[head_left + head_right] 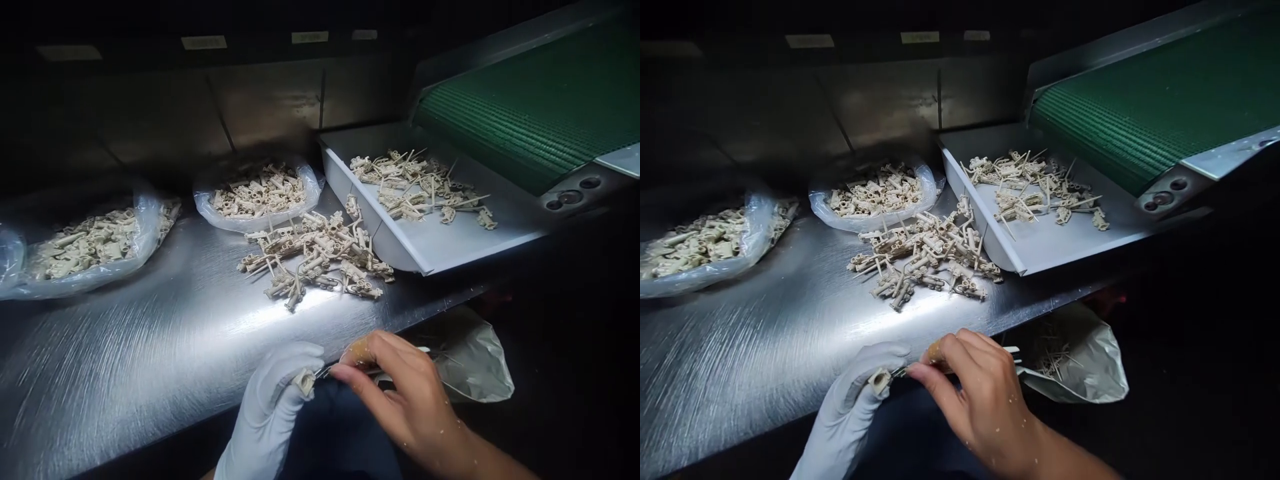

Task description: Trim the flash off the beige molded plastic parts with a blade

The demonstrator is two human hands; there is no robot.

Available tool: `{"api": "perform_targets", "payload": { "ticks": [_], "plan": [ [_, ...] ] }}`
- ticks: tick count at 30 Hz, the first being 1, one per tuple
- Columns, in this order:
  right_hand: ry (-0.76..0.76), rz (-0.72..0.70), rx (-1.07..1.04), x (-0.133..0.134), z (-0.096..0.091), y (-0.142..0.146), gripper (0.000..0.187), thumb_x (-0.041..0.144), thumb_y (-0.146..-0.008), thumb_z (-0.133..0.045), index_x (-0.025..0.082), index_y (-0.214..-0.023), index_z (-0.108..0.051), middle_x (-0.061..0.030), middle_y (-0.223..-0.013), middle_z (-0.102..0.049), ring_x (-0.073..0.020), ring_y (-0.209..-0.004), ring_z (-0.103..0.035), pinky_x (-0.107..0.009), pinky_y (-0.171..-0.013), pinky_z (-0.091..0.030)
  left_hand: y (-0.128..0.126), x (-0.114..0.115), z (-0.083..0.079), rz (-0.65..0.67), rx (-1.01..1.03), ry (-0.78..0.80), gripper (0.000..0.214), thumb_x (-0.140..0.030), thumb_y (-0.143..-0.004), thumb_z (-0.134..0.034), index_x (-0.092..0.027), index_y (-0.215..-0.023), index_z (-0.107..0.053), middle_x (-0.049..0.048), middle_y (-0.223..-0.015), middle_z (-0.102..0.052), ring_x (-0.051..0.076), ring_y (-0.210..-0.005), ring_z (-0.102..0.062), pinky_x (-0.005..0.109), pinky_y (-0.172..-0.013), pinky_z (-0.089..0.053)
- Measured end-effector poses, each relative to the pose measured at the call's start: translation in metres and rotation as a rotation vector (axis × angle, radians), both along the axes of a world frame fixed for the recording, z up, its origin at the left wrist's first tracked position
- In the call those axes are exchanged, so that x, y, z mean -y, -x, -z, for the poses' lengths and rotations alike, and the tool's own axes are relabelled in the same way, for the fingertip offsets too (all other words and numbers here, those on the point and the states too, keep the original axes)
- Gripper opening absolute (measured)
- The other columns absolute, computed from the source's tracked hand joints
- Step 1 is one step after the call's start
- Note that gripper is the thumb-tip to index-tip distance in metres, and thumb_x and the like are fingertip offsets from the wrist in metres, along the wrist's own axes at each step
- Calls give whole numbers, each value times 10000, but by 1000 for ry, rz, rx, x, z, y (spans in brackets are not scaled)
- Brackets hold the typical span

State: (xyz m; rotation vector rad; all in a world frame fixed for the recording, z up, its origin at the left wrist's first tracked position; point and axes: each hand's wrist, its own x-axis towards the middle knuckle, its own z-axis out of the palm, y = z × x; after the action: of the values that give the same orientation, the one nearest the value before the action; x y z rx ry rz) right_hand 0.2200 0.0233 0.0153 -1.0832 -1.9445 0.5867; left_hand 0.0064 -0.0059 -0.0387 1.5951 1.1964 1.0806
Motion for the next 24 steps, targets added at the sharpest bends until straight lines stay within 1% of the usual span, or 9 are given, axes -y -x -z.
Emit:
{"api": "perform_targets", "payload": {
  "ticks": [2,3,6,9,12,16,19,22,24],
  "plan": [
    [53,-3,-69,1,9,3,120,218,-1039,-637,217,-920,-628,26,-783,-681,-138,-713,-650,-248,-688,-486,-1,-1,-2,-8,37,14,225,-286,-1028,-602,-358,-1185,-745,2,-1225,-757,198,-1126,-710,291,-1033,-537],
    [53,6,-93,2,13,4,116,214,-1033,-644,220,-919,-628,27,-782,-682,-139,-714,-654,-248,-686,-494,-1,-1,-3,-17,49,13,219,-291,-1023,-611,-364,-1171,-756,-2,-1207,-767,195,-1108,-718,289,-1022,-546],
    [-42,31,-110,4,19,6,93,164,-1005,-669,217,-944,-623,16,-798,-701,-154,-706,-653,-276,-676,-499,-2,-2,-7,-34,54,4,215,-287,-1014,-628,-374,-1154,-765,-9,-1176,-782,190,-1075,-730,293,-1015,-555],
    [-140,13,-68,4,19,6,125,86,-970,-679,200,-983,-632,-3,-812,-722,-167,-690,-649,-302,-663,-494,-2,-3,-10,-20,53,2,224,-269,-1027,-599,-360,-1155,-760,2,-1179,-783,194,-1080,-731,312,-1029,-550],
    [-145,-20,-49,3,14,5,149,50,-954,-677,194,-972,-641,-6,-804,-729,-164,-675,-648,-297,-644,-496,-2,-5,-10,-3,72,6,227,-266,-1035,-585,-370,-1145,-754,-4,-1184,-776,185,-1085,-725,299,-1024,-545],
    [-24,-68,-91,2,12,2,103,104,-976,-681,199,-940,-662,1,-799,-725,-153,-688,-665,-272,-658,-515,-2,-6,-11,46,94,31,207,-283,-1036,-590,-364,-1119,-762,1,-1150,-770,185,-1051,-716,296,-1003,-543],
    [113,-86,-144,2,13,0,96,162,-996,-676,204,-909,-676,11,-788,-711,-138,-702,-670,-242,-674,-513,-2,-7,-15,112,145,133,217,-294,-1052,-559,-340,-1103,-764,8,-1143,-758,187,-1058,-708,293,-1002,-532],
    [348,-117,-206,2,17,2,163,265,-1028,-631,204,-879,-654,11,-777,-677,-136,-710,-661,-227,-657,-506,-3,-9,-21,171,216,268,235,-315,-1065,-531,-308,-1038,-764,4,-1070,-748,178,-1006,-710,273,-958,-546],
    [510,-156,-271,1,21,5,262,374,-1056,-565,200,-867,-613,10,-755,-634,-135,-673,-633,-220,-600,-497,-4,-10,-25,187,212,290,247,-322,-1068,-524,-296,-1015,-763,2,-1023,-741,169,-957,-706,264,-928,-555]
  ]
}}
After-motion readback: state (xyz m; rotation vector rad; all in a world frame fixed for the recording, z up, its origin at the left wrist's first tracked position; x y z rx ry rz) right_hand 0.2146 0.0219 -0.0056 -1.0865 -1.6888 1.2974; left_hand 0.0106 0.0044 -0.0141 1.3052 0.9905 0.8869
